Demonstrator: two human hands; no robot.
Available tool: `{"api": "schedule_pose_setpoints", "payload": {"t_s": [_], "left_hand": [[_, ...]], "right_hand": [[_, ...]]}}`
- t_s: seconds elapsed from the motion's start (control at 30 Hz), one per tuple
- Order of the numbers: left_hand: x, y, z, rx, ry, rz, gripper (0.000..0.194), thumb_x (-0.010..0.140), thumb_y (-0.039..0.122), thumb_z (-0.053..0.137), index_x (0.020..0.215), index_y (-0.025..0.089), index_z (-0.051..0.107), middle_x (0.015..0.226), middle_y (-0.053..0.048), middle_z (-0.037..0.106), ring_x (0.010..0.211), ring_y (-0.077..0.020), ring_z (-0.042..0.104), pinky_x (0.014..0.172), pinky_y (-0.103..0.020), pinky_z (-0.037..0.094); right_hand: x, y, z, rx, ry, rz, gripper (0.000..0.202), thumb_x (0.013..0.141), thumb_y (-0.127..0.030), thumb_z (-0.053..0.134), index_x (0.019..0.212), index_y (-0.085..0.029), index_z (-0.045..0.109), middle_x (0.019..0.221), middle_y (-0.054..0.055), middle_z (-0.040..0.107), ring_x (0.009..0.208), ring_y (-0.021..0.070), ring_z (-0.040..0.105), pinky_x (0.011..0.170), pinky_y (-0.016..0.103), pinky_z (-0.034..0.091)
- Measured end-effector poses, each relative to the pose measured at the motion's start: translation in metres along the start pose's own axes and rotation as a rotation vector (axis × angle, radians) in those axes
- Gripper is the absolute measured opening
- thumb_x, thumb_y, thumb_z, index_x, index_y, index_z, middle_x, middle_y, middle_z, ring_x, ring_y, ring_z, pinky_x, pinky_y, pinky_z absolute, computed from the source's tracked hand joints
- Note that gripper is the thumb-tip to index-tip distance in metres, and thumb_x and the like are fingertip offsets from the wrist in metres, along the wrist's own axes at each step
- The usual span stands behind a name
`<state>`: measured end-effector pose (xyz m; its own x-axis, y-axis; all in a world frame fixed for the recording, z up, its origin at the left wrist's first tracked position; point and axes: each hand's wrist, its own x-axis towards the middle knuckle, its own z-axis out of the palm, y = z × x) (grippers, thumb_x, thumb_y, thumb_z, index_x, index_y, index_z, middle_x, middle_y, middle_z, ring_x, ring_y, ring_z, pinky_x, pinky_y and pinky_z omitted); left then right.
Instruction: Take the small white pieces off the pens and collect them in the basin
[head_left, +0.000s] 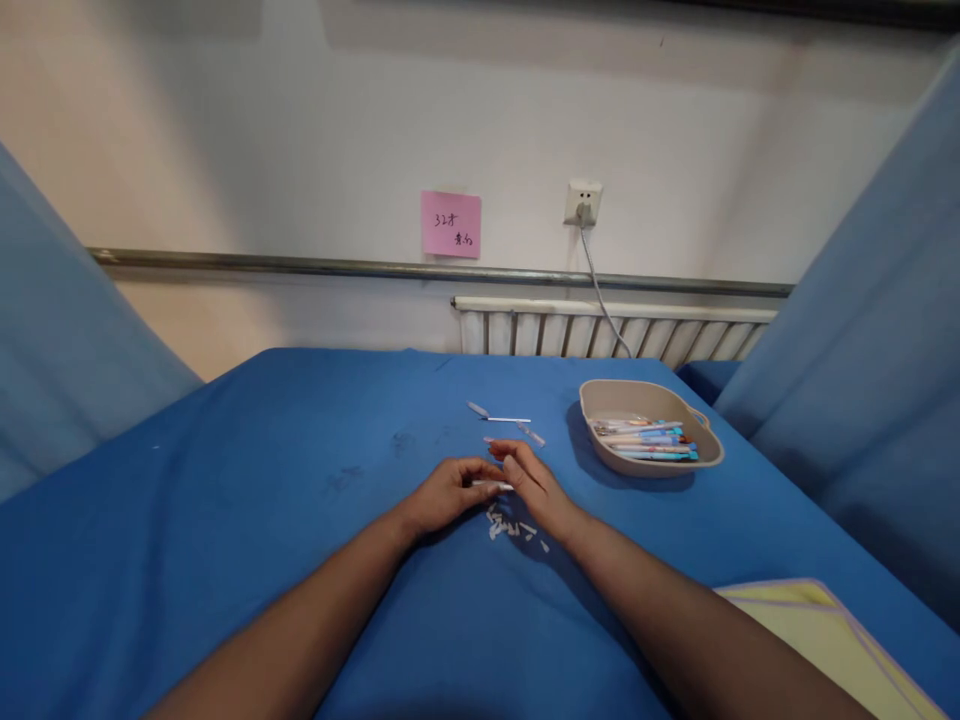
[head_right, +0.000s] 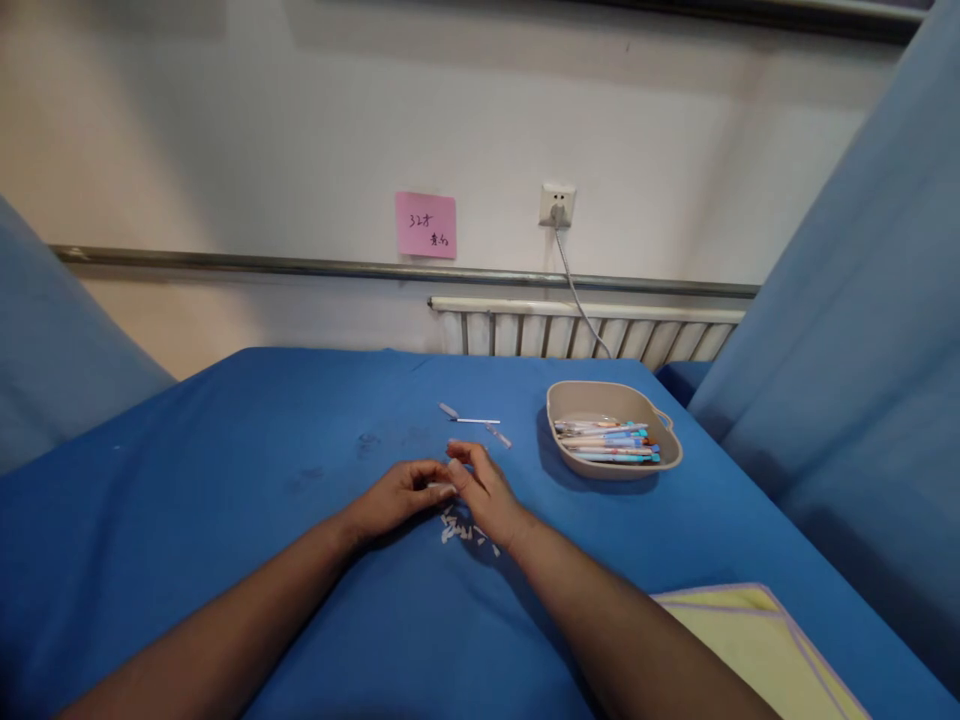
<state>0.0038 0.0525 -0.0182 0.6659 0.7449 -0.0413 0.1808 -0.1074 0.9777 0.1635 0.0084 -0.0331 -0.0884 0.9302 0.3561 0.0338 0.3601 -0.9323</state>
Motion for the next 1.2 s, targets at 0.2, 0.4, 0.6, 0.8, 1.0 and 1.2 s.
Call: {"api": "schedule_pose_setpoints", "payload": {"t_s": [0.2,0.4,0.6,0.8,1.0,1.2], "left_hand": [[0.001,0.001,-0.015,-0.180,0.125,-0.139,0.029,0.068,0.032,0.072,0.090,0.014,0.067,0.073,-0.002,0.065,0.057,-0.0096,0.052,0.053,-0.021,0.036],[0.005,-0.005,-0.024,-0.604,0.281,-0.127,0.021,0.071,0.021,0.071,0.091,0.016,0.065,0.087,-0.004,0.066,0.066,-0.0079,0.056,0.058,-0.018,0.041],[0.006,-0.009,-0.025,-0.672,0.264,-0.172,0.016,0.079,0.023,0.064,0.092,0.014,0.064,0.085,-0.005,0.067,0.065,-0.0087,0.059,0.059,-0.019,0.045],[0.006,-0.009,-0.024,-0.640,0.242,-0.165,0.017,0.079,0.025,0.063,0.091,0.013,0.062,0.084,-0.006,0.067,0.063,-0.0088,0.058,0.057,-0.019,0.045],[0.007,-0.010,-0.025,-0.511,0.294,-0.117,0.024,0.070,0.024,0.072,0.087,0.014,0.060,0.079,-0.004,0.065,0.056,-0.0069,0.053,0.051,-0.018,0.039],[0.010,-0.011,-0.024,-0.292,0.335,-0.106,0.034,0.064,0.032,0.075,0.086,0.013,0.059,0.077,-0.005,0.065,0.054,-0.0080,0.051,0.051,-0.020,0.037]], "right_hand": [[0.019,0.027,-0.026,-0.109,0.299,0.071,0.037,0.083,-0.049,0.046,0.098,-0.018,0.061,0.094,0.008,0.065,0.088,0.0200,0.060,0.075,0.032,0.047],[0.025,0.044,-0.047,-0.651,0.047,-0.049,0.026,0.082,-0.024,0.052,0.106,-0.024,0.062,0.117,0.006,0.059,0.110,0.0209,0.050,0.093,0.039,0.037],[0.016,0.034,-0.032,-0.990,-0.171,-0.050,0.031,0.083,-0.024,0.054,0.113,-0.027,0.058,0.121,0.007,0.056,0.114,0.0245,0.045,0.090,0.041,0.034],[0.018,0.037,-0.031,-0.931,-0.048,-0.043,0.008,0.079,-0.021,0.056,0.086,-0.021,0.061,0.089,0.006,0.062,0.087,0.0197,0.053,0.078,0.032,0.039],[0.026,0.047,-0.040,-0.352,0.233,0.084,0.020,0.079,-0.036,0.052,0.088,-0.019,0.056,0.065,-0.001,0.056,0.058,0.0132,0.050,0.055,0.024,0.039],[0.027,0.037,-0.050,0.025,0.275,0.135,0.029,0.076,-0.044,0.053,0.080,-0.017,0.059,0.055,-0.003,0.047,0.049,0.0102,0.044,0.045,0.020,0.035]]}}
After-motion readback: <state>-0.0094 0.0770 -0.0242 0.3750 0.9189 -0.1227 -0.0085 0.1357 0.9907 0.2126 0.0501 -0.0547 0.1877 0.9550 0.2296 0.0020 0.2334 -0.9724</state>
